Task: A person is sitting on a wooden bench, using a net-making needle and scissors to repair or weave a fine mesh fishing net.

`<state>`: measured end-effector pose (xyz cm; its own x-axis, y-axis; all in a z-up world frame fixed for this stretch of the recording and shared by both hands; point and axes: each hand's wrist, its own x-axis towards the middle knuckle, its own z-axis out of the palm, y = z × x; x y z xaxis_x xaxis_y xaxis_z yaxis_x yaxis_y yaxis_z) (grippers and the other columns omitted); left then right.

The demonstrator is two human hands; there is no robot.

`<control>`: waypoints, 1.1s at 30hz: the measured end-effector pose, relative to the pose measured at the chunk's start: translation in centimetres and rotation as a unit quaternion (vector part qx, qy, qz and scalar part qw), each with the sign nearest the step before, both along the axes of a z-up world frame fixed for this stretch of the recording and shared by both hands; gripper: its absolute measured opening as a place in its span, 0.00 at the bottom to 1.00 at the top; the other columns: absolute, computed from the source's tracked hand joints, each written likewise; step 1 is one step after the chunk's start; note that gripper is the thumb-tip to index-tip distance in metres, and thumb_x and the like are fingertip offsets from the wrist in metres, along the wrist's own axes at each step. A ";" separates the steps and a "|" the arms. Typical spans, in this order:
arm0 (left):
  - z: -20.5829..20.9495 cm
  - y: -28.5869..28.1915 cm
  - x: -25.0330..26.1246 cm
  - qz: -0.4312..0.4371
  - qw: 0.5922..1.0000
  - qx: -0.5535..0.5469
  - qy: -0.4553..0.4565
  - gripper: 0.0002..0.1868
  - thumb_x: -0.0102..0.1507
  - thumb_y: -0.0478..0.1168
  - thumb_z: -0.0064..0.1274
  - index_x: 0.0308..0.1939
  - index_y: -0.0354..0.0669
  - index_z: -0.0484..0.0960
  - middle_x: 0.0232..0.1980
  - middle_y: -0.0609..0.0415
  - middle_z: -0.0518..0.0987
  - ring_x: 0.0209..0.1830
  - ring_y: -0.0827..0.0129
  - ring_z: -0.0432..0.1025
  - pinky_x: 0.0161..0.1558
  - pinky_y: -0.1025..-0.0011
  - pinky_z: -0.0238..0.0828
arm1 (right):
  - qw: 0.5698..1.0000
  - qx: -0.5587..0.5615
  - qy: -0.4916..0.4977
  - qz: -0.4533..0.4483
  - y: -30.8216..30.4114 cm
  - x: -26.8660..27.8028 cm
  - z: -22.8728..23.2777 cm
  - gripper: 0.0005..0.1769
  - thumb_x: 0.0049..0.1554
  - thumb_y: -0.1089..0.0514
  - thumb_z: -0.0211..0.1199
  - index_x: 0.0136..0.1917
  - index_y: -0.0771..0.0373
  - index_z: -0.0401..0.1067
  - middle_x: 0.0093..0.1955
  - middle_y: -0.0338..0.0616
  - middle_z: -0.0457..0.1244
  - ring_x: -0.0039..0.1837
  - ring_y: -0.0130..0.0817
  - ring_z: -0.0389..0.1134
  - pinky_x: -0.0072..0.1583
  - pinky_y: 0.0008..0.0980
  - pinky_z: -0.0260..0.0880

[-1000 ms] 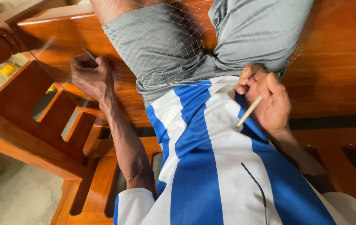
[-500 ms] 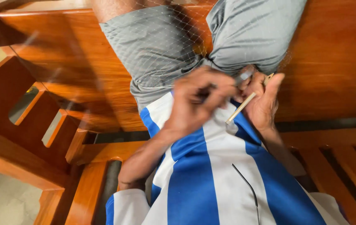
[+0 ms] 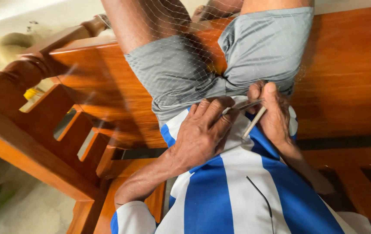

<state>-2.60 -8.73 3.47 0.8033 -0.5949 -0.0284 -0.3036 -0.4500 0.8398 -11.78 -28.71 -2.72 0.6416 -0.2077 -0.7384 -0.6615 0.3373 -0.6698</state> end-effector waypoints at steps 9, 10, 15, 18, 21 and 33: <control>-0.8 -0.9 0.4 -0.112 0.986 0.086 -0.087 0.07 0.70 0.33 0.54 0.51 0.42 0.83 0.47 0.49 0.75 0.46 0.52 0.76 0.44 0.63 0.73 | 0.999 0.000 0.021 -0.046 1.4 0.8 1.1 0.24 0.76 0.40 0.48 0.51 0.62 0.68 0.40 0.39 0.58 0.40 0.26 0.60 0.46 0.23 0.66; -1.1 -1.2 0.2 -0.128 0.980 0.117 -0.102 0.10 0.70 0.35 0.54 0.56 0.44 0.83 0.47 0.51 0.74 0.43 0.56 0.77 0.43 0.63 0.76 | 0.999 -0.020 0.019 -0.032 1.4 1.0 1.2 0.24 0.76 0.40 0.49 0.51 0.63 0.68 0.40 0.41 0.58 0.40 0.26 0.60 0.46 0.23 0.65; -1.4 -1.7 1.7 -0.221 0.966 0.133 0.023 0.27 0.68 0.33 0.55 0.72 0.42 0.73 0.52 0.43 0.78 0.47 0.45 0.82 0.46 0.49 0.80 | 0.996 -0.067 0.058 -0.017 0.6 -0.7 -0.1 0.21 0.75 0.42 0.51 0.49 0.59 0.71 0.43 0.37 0.62 0.43 0.24 0.61 0.49 0.24 0.66; -1.1 -1.3 3.4 -0.286 0.933 0.138 0.172 0.32 0.64 0.29 0.54 0.73 0.44 0.70 0.58 0.41 0.79 0.52 0.38 0.81 0.47 0.41 0.80 | 0.998 -0.025 0.036 -0.039 0.8 -0.2 0.7 0.24 0.74 0.39 0.49 0.45 0.57 0.66 0.43 0.38 0.59 0.44 0.26 0.59 0.48 0.24 0.62; -2.6 1.1 4.5 -0.243 0.912 -0.002 0.330 0.30 0.62 0.29 0.58 0.69 0.38 0.73 0.50 0.40 0.81 0.45 0.39 0.82 0.40 0.45 0.81 | 0.993 0.054 0.019 -0.104 1.6 0.9 1.3 0.27 0.73 0.35 0.45 0.39 0.52 0.59 0.43 0.37 0.57 0.45 0.27 0.58 0.47 0.23 0.59; -6.2 1.6 -3.2 0.096 0.456 -0.497 0.732 0.29 0.73 0.34 0.55 0.77 0.29 0.68 0.62 0.35 0.83 0.59 0.48 0.82 0.58 0.56 0.84 | 0.993 0.047 0.018 -0.111 -1.0 -2.6 -2.4 0.21 0.68 0.59 0.63 0.36 0.56 0.58 0.35 0.46 0.58 0.30 0.31 0.58 0.28 0.26 0.61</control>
